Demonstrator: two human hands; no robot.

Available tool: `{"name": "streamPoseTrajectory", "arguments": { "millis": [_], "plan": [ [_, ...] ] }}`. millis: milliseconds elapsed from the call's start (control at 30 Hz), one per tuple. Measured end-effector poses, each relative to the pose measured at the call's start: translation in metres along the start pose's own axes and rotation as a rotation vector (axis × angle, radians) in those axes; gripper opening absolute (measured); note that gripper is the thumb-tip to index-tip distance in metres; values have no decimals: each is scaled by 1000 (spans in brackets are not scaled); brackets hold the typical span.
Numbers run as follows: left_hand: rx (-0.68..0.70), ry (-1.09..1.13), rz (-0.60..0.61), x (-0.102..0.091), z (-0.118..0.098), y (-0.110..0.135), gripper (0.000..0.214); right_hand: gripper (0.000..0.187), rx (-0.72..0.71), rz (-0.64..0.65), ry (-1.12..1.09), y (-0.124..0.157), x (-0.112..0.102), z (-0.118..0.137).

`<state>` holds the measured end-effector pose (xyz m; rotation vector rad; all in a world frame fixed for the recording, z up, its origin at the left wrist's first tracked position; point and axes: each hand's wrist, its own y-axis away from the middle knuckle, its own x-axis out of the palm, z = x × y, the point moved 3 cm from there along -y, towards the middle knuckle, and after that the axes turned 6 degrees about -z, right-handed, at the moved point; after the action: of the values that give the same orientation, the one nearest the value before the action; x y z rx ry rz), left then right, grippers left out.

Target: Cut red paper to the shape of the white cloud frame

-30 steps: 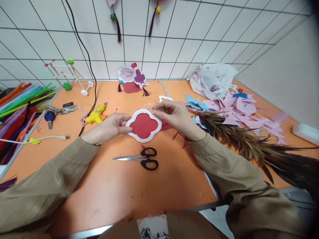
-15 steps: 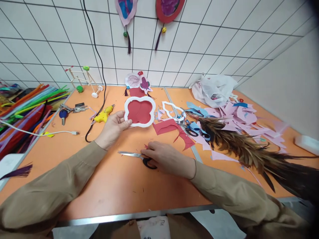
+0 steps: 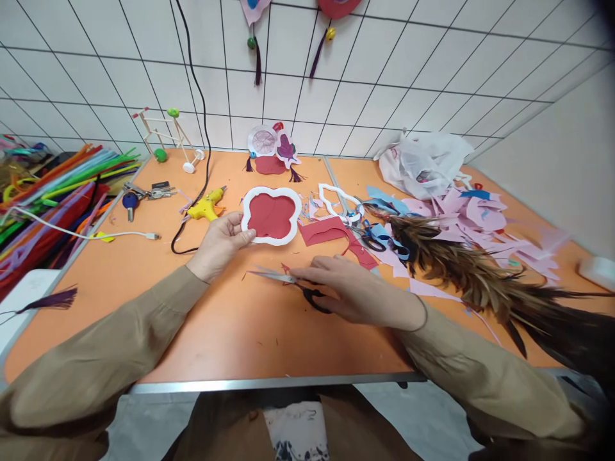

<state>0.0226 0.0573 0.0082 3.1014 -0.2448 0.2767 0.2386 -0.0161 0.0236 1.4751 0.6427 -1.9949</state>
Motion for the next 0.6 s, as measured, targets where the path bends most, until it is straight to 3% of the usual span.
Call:
{"name": "streamPoseTrajectory", "arguments": {
  "millis": [233, 600],
  "plan": [
    [20, -34, 55, 6, 6, 3, 25, 44, 75, -148, 44, 5, -14, -21],
    [66, -153, 49, 6, 10, 1, 18, 38, 175, 1, 42, 0, -18, -25]
  ]
}}
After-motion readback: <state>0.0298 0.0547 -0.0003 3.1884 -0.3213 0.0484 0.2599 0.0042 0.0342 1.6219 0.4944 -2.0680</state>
